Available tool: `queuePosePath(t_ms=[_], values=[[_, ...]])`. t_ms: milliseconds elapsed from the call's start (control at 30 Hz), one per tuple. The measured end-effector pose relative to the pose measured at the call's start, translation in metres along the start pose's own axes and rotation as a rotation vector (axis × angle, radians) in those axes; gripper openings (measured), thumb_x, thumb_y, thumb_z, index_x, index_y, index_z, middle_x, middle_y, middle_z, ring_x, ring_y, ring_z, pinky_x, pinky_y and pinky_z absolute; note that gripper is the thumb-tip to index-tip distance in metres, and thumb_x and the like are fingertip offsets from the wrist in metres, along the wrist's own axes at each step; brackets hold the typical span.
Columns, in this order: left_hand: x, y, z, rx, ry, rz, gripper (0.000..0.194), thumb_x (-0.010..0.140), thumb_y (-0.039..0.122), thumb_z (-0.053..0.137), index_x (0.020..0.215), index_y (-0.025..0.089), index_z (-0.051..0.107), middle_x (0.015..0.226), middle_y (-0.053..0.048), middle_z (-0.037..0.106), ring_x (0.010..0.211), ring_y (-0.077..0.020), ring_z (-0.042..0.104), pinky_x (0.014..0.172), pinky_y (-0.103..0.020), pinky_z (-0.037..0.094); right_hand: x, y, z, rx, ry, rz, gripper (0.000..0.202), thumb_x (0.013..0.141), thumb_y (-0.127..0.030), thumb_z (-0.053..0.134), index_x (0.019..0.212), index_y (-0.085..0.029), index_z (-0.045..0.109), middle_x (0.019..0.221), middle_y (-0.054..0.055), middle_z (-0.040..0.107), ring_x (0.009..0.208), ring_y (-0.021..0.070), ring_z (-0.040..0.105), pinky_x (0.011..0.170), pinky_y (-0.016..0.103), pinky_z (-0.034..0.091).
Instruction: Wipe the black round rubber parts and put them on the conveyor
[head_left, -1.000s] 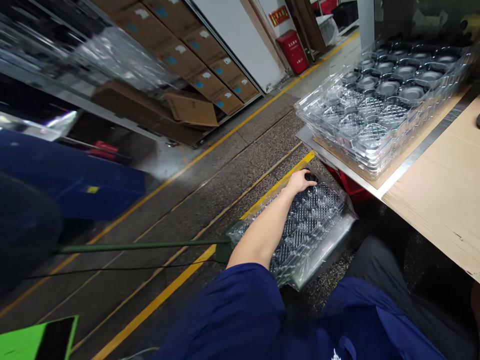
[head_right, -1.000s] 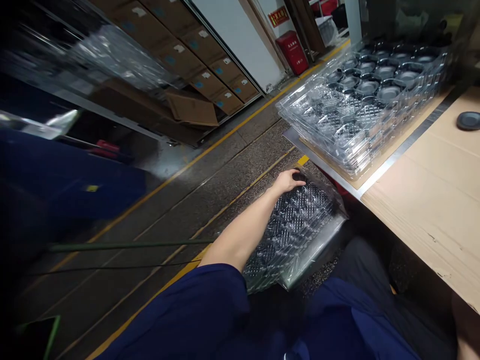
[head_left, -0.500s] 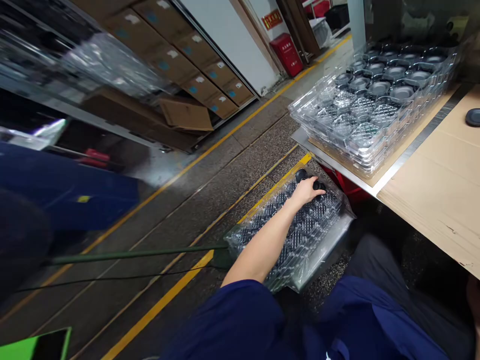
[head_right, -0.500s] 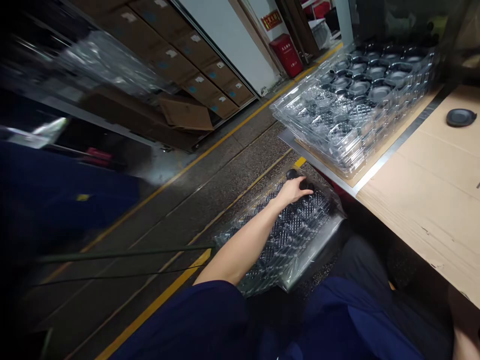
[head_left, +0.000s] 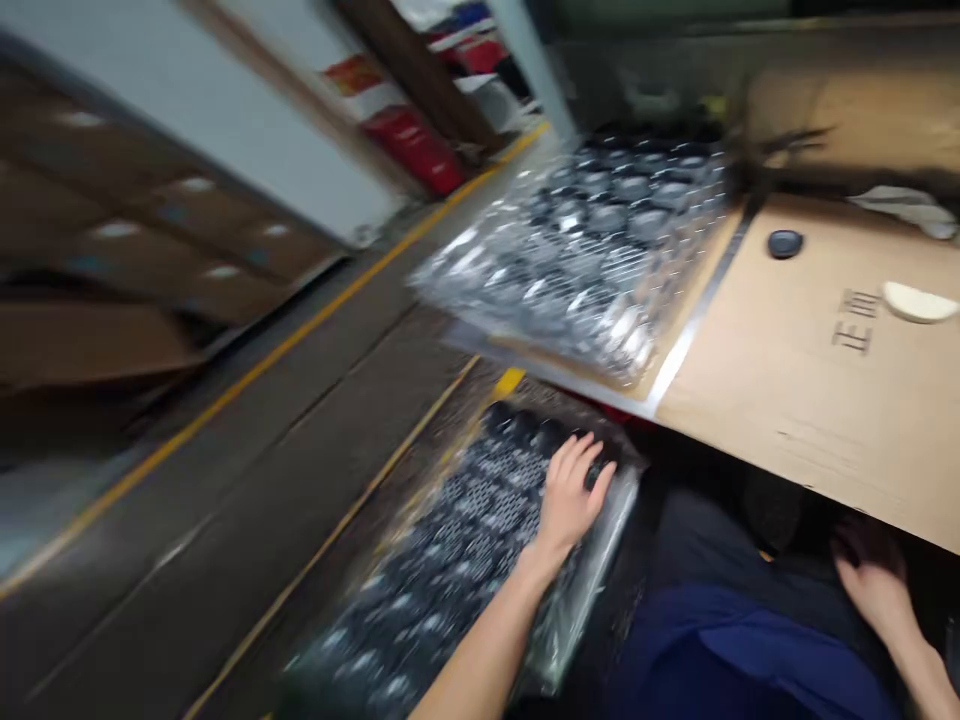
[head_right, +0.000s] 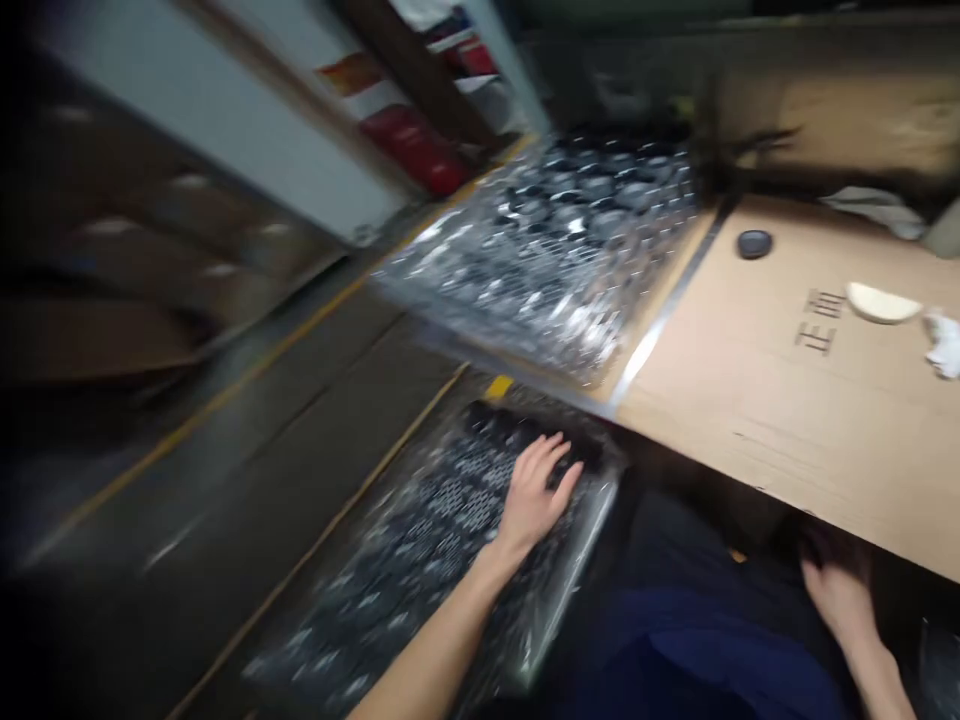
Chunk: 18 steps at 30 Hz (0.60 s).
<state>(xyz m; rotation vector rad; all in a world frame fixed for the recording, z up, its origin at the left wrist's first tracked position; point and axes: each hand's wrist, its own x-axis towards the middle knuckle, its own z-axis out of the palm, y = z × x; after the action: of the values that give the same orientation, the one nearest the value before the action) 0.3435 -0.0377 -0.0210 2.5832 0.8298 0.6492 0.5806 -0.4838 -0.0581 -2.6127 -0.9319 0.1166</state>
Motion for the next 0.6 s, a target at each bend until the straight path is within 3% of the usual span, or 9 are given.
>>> queuePosePath(t_ms=[67, 133, 167, 233, 333, 400, 500, 567, 600], values=[[-0.007, 0.028, 0.002, -0.174, -0.039, 0.29, 0.033, 0.091, 0.024, 0.067, 0.122, 0.035, 0.069, 0.114, -0.007, 0.078, 0.112, -0.03, 0.073, 0.097, -0.054, 0.061, -0.032, -0.039, -0.029, 0.137, -0.161, 0.001, 0.03, 0.096, -0.045, 0.054, 0.103, -0.031, 0.08, 0.105, 0.008, 0.079, 0.102, 0.0332, 0.074, 0.093, 0.055, 0.06], [-0.006, 0.063, 0.0, -0.329, -0.091, 0.522, 0.036, 0.086, 0.011, 0.066, 0.114, 0.034, 0.07, 0.094, -0.004, 0.08, 0.086, -0.0253, 0.078, 0.079, -0.044, 0.067, -0.046, -0.076, -0.069, 0.31, -0.317, -0.049, 0.025, 0.099, -0.04, 0.056, 0.113, -0.037, 0.077, 0.106, 0.004, 0.079, 0.098, 0.026, 0.076, 0.087, 0.043, 0.064], [-0.002, 0.083, -0.002, -0.391, -0.126, 0.608, 0.037, 0.085, 0.007, 0.065, 0.111, 0.032, 0.071, 0.09, -0.003, 0.08, 0.081, -0.0239, 0.078, 0.075, -0.042, 0.068, -0.044, -0.089, -0.092, 0.371, -0.333, -0.07, 0.025, 0.1, -0.037, 0.056, 0.116, -0.039, 0.075, 0.106, 0.004, 0.079, 0.096, 0.0235, 0.076, 0.084, 0.038, 0.064], [0.011, 0.128, -0.008, -0.495, -0.142, 0.737, 0.036, 0.083, 0.002, 0.064, 0.107, 0.028, 0.07, 0.085, -0.003, 0.08, 0.075, -0.0223, 0.077, 0.072, -0.04, 0.068, -0.023, -0.103, -0.141, 0.402, -0.222, -0.172, 0.026, 0.101, -0.032, 0.057, 0.121, -0.037, 0.073, 0.104, 0.005, 0.078, 0.095, 0.0218, 0.074, 0.084, 0.036, 0.063], [0.039, 0.193, -0.018, -0.603, -0.119, 0.882, 0.032, 0.082, 0.001, 0.065, 0.104, 0.024, 0.069, 0.084, -0.003, 0.08, 0.076, -0.0215, 0.078, 0.073, -0.039, 0.068, 0.054, -0.09, -0.196, 0.276, 0.015, -0.259, 0.025, 0.102, -0.03, 0.056, 0.119, -0.029, 0.074, 0.101, 0.008, 0.077, 0.092, 0.0223, 0.072, 0.083, 0.038, 0.06], [0.06, 0.233, -0.022, -0.657, -0.122, 0.985, 0.03, 0.082, 0.002, 0.066, 0.103, 0.023, 0.068, 0.085, -0.004, 0.08, 0.077, -0.0212, 0.077, 0.073, -0.038, 0.068, 0.126, -0.071, -0.212, 0.129, 0.12, -0.228, 0.027, 0.103, -0.032, 0.053, 0.119, -0.026, 0.075, 0.105, 0.009, 0.076, 0.097, 0.024, 0.07, 0.09, 0.042, 0.057], [0.096, 0.287, -0.022, -0.704, -0.163, 1.143, 0.03, 0.083, 0.004, 0.067, 0.106, 0.022, 0.068, 0.087, -0.005, 0.08, 0.079, -0.0209, 0.077, 0.073, -0.037, 0.067, 0.227, -0.045, -0.209, -0.087, 0.189, -0.025, 0.05, 0.098, -0.034, 0.066, 0.145, -0.021, 0.061, 0.136, 0.017, 0.066, 0.127, 0.0306, 0.059, 0.111, 0.053, 0.045], [0.124, 0.322, -0.018, -0.703, -0.198, 1.26, 0.033, 0.083, 0.004, 0.068, 0.111, 0.021, 0.068, 0.09, -0.006, 0.08, 0.083, -0.0208, 0.077, 0.076, -0.036, 0.066, 0.271, -0.033, -0.198, -0.158, 0.134, 0.009, 0.058, 0.092, -0.038, 0.075, 0.145, -0.019, 0.061, 0.139, 0.019, 0.065, 0.128, 0.0328, 0.058, 0.11, 0.056, 0.045], [0.141, 0.34, -0.015, -0.69, -0.202, 1.314, 0.035, 0.083, 0.004, 0.069, 0.114, 0.02, 0.067, 0.093, -0.007, 0.08, 0.086, -0.0207, 0.077, 0.078, -0.035, 0.065, 0.285, -0.029, -0.191, -0.178, 0.138, -0.023, 0.049, 0.094, -0.037, 0.073, 0.139, -0.019, 0.066, 0.133, 0.017, 0.069, 0.124, 0.0304, 0.061, 0.107, 0.054, 0.048]])
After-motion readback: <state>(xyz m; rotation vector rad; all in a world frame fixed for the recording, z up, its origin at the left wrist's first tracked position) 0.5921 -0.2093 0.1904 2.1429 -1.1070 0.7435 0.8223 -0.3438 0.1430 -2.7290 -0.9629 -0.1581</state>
